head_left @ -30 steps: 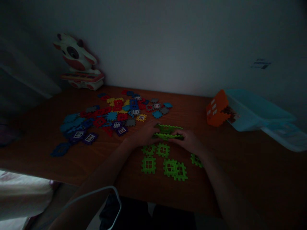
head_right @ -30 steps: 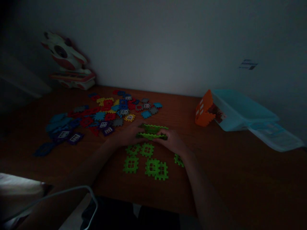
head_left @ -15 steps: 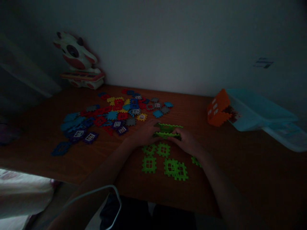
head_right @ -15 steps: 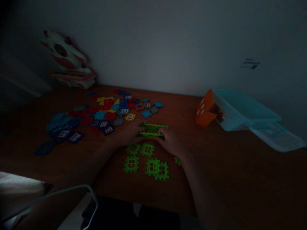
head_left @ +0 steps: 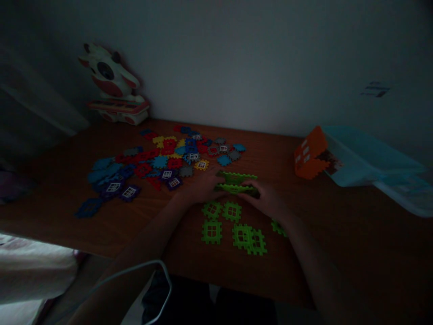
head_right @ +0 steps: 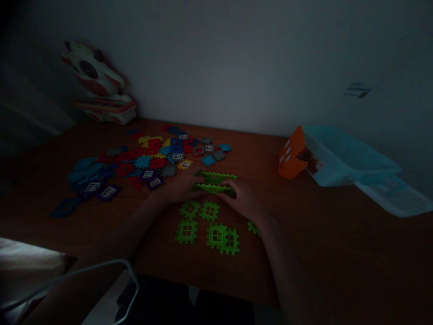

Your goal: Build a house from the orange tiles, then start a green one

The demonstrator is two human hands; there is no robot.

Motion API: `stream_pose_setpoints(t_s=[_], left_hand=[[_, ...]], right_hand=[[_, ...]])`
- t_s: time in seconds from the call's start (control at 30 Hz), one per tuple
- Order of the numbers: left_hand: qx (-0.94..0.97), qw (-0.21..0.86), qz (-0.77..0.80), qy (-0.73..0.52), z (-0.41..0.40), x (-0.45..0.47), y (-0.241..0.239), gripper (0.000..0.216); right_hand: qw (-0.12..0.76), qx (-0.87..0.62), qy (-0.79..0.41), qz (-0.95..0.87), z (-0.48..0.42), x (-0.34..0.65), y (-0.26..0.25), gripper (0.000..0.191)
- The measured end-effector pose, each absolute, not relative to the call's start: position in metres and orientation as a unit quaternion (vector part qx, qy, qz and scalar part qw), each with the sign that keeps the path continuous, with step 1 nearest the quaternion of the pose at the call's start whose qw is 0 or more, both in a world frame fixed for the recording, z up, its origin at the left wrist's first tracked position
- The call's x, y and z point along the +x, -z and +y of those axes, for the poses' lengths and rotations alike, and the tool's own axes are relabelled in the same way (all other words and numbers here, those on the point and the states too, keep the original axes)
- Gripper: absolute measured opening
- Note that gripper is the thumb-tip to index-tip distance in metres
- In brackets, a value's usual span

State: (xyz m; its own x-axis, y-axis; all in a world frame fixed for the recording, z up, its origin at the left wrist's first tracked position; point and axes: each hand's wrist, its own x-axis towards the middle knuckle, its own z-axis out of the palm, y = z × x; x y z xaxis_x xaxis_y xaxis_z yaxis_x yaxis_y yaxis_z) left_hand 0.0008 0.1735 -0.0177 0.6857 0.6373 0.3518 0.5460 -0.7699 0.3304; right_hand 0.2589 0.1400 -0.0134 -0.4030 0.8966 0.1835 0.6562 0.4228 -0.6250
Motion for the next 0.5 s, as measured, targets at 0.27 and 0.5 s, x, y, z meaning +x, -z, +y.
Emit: stream_pose_setpoints(t_s=[0.27,0.5], left_hand=[[0.899,0.085,0.353,-0.245,0.182,-0.013,0.016,0.025],[0.889,0.088,0.367,-0.257,0.181,-0.014,0.015,0.03]], right_hand=[[0.233,-0.515,-0.23,-0.792,0.142,0.268,0.002,0.033],[0.183,-0.579,-0.253,-0.753,0.138,0.285,-0.017,0.044]])
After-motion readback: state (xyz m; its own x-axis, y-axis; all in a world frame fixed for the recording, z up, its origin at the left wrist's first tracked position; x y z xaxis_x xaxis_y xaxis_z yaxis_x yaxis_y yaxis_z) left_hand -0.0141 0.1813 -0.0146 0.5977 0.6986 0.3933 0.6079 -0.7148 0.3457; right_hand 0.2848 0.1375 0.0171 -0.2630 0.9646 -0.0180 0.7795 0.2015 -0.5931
